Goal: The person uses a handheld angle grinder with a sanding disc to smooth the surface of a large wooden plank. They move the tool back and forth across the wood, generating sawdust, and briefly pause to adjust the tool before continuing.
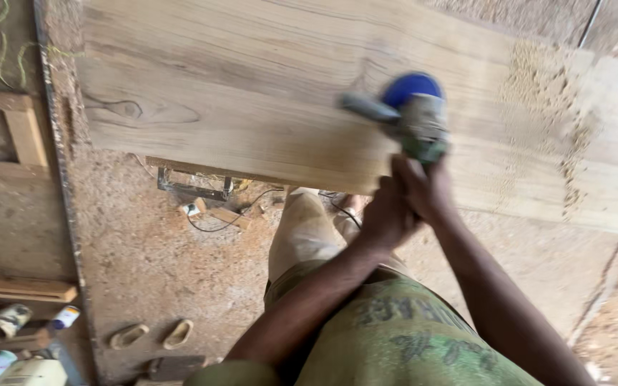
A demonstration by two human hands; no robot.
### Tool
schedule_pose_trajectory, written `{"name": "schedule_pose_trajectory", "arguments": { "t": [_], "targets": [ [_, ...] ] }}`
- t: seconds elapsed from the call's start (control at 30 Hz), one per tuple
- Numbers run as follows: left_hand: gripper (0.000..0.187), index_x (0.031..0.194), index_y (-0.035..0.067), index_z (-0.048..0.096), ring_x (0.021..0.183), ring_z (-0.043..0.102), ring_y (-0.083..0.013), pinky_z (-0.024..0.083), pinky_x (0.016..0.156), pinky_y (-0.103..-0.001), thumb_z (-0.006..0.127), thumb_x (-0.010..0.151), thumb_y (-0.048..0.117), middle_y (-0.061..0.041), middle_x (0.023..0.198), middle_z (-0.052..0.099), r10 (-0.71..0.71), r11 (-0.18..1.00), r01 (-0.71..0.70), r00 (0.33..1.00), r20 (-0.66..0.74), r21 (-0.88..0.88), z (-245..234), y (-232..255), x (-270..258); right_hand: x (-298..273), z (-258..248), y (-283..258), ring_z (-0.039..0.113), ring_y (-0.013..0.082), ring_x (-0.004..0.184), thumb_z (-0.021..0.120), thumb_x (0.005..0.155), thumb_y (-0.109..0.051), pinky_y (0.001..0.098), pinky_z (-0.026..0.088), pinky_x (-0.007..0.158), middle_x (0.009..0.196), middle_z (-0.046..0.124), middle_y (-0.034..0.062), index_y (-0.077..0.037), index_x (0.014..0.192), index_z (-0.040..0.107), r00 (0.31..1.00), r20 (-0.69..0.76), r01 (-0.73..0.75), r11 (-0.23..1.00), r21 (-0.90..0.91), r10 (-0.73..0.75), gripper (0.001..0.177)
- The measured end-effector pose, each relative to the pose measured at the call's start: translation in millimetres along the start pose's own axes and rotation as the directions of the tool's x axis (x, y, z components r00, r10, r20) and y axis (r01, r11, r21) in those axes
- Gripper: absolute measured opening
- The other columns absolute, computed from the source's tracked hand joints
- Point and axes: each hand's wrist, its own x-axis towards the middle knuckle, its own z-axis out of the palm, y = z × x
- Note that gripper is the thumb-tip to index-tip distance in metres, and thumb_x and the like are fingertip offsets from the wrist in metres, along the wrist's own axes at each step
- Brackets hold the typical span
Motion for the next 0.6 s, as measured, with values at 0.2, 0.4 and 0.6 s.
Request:
{"name": "schedule_pose_trajectory", "arguments": {
  "t": [0.2, 0.4, 0.6],
  "targets": [
    [0.113, 0.16, -0.004, 0.008, 0.072, 0.073, -0.0343, 0.062, 0.047, -0.044, 0.082, 0.082, 0.032, -0.028, 0.101, 0.063, 0.098, 0.942, -0.185, 0.949, 0.3, 0.281, 67, 33, 15, -22, -57, 95, 0.061, 0.0201, 0.117, 0.066, 0.107, -0.029, 0.036, 0.055, 0.095, 0.133, 0.059, 0.0113, -0.004, 0.154, 0.038, 0.965, -0.257, 0.083, 0.859, 0.505, 0.058, 0.06],
    [0.112, 0.156, -0.005, 0.012, 0.069, 0.071, -0.0334, 0.062, 0.047, -0.044, 0.084, 0.078, 0.032, -0.028, 0.1, 0.061, 0.064, 0.943, -0.162, 0.946, 0.318, 0.292, 64, 30, 5, -35, -54, 94, 0.058, 0.0285, 0.128, 0.061, 0.102, -0.033, 0.0419, 0.055, 0.103, 0.144, 0.053, 0.0169, -0.007, 0.159, 0.023, 0.968, -0.238, 0.037, 0.895, 0.444, 0.078, 0.073],
    [0.084, 0.145, -0.008, 0.029, 0.079, 0.071, -0.0285, 0.061, 0.054, -0.038, 0.072, 0.093, 0.043, -0.023, 0.107, 0.063, 0.069, 0.991, -0.066, 0.997, -0.027, 0.115, -10, -36, -25, -33, 27, -10, 0.067, 0.0371, 0.112, 0.069, 0.094, -0.042, 0.051, 0.057, 0.09, 0.124, 0.065, 0.0262, -0.005, 0.148, 0.028, 0.998, 0.041, -0.043, 0.995, 0.087, 0.039, 0.077]
  ]
}}
